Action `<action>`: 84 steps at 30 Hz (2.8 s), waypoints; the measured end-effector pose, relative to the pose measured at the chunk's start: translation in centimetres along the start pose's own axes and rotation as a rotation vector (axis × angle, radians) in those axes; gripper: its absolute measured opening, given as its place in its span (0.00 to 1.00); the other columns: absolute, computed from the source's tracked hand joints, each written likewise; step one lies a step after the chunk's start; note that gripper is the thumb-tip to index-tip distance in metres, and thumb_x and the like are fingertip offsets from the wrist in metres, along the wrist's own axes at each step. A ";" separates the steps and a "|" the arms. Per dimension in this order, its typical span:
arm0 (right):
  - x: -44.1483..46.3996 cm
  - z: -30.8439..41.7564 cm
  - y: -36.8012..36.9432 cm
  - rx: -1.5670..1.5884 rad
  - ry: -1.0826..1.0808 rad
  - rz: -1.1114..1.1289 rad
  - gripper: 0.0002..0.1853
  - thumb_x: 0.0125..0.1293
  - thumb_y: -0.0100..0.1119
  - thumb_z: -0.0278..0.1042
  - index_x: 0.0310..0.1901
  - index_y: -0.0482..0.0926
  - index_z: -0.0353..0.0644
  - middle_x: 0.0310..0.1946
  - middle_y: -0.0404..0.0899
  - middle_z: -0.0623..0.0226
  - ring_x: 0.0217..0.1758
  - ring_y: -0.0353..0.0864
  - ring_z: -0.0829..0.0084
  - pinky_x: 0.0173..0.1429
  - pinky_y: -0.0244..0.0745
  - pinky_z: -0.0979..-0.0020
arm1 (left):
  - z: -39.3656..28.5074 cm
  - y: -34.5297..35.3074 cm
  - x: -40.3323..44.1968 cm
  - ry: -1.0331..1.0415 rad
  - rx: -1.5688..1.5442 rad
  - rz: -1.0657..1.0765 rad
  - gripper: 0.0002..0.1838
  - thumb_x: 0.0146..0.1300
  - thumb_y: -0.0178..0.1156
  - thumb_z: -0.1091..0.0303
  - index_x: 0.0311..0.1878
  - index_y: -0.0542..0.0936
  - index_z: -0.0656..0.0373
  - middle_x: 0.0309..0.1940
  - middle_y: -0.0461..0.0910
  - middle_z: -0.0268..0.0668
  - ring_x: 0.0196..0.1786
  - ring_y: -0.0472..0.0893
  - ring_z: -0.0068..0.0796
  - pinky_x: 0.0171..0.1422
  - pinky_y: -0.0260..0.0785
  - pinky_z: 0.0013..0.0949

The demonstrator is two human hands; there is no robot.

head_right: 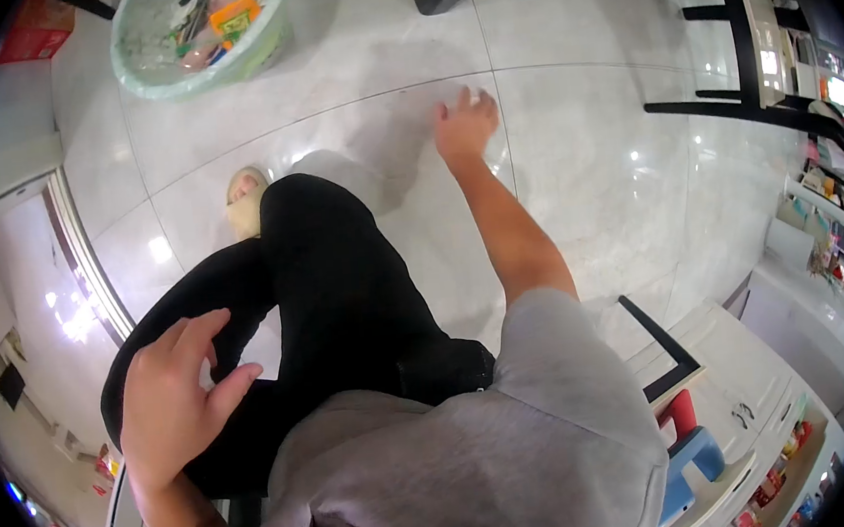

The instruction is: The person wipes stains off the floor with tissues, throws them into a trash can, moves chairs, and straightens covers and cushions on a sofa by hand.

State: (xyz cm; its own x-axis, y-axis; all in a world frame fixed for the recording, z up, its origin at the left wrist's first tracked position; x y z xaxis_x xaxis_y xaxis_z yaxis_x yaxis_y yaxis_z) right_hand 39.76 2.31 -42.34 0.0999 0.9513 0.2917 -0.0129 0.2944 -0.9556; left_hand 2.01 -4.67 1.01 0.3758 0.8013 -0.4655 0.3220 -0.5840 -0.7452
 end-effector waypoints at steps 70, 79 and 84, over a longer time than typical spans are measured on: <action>-2.4 -21.9 1.2 0.297 0.960 0.321 0.12 0.53 0.57 0.29 0.38 0.84 0.38 0.38 0.83 0.52 0.44 0.82 0.54 0.51 0.77 0.60 | 32.8 -2.7 21.5 -0.808 -1.199 -0.419 0.09 0.68 0.56 0.64 0.42 0.73 0.59 0.26 0.72 0.30 0.15 0.63 0.16 0.16 0.53 0.20; -5.4 -0.7 -3.0 0.510 0.496 0.235 0.11 0.54 0.58 0.25 0.41 0.81 0.46 0.44 0.78 0.57 0.48 0.79 0.57 0.53 0.75 0.62 | 32.7 -3.8 20.5 -0.756 -1.145 -0.295 0.15 0.69 0.57 0.57 0.48 0.75 0.60 0.28 0.74 0.30 0.15 0.63 0.13 0.17 0.52 0.16; -16.5 -5.9 -9.6 0.490 1.068 0.090 0.11 0.56 0.57 0.25 0.41 0.81 0.37 0.35 0.82 0.61 0.43 0.81 0.68 0.48 0.76 0.69 | 24.1 -8.3 15.7 -0.857 -0.741 -0.085 0.28 0.68 0.58 0.48 0.60 0.73 0.62 0.31 0.78 0.32 0.15 0.62 0.11 0.16 0.50 0.15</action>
State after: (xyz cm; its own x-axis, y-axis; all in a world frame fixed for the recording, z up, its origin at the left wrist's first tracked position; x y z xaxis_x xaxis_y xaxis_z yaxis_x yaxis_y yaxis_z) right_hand 44.10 -16.78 -38.22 0.8585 0.4798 -0.1811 -0.4200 0.4552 -0.7851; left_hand -15.72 15.87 -11.63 -0.2988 0.5007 -0.8124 0.8598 -0.2281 -0.4569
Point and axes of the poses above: each hand's wrist, its own x-axis towards the middle knuckle, its own y-axis out of the palm, z = x × y, the point moved 4 cm from there along x, towards the middle knuckle
